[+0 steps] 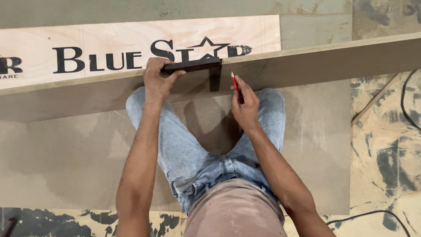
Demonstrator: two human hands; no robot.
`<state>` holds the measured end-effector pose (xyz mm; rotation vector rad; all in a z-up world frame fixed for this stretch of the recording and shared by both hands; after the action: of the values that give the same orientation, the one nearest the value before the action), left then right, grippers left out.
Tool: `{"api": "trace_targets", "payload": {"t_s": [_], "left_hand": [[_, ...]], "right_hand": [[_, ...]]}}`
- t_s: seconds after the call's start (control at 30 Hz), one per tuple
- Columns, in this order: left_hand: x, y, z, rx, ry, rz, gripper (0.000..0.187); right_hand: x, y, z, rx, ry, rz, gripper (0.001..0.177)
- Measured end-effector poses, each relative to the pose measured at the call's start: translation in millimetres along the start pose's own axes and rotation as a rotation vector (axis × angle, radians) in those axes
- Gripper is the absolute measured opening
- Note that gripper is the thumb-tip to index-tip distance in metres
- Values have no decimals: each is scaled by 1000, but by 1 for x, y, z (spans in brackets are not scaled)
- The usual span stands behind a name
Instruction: The person sits on the floor and uses a try square and a red pencil to mark straight lines on a long piece of plywood. They repeatedly position the square at different points along the board and draw lines to prepare for cutting.
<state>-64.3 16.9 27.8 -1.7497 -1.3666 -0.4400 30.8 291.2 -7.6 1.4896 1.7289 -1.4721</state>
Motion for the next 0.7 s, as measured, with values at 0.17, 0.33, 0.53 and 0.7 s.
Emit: {"api": "trace_targets", "payload": {"t_s": [0.17, 0.33, 0.53, 0.7], "left_hand": [[1, -2, 3, -8, 19, -28, 40], [1, -2, 2, -8, -7, -17, 41], [1, -4, 3, -13, 15, -32, 39], [1, -3, 4, -10, -6, -28, 40]], "right_hand": [[4, -3, 10, -56, -51, 53, 57], [5, -3, 13, -72, -30, 24, 60], [6, -6, 15, -92, -62, 55, 59], [2, -8, 14, -86, -44, 7, 59]]}}
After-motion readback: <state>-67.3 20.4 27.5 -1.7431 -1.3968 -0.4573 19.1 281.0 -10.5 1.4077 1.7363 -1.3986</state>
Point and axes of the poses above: each hand's wrist, its own y-axis away from the middle knuckle, its own z-axis out of the palm, x = y × z, the point moved 7 cm from there along -y, towards the middle knuckle, and after that the axes turned 1 degree about -y, right-handed, at the moved point
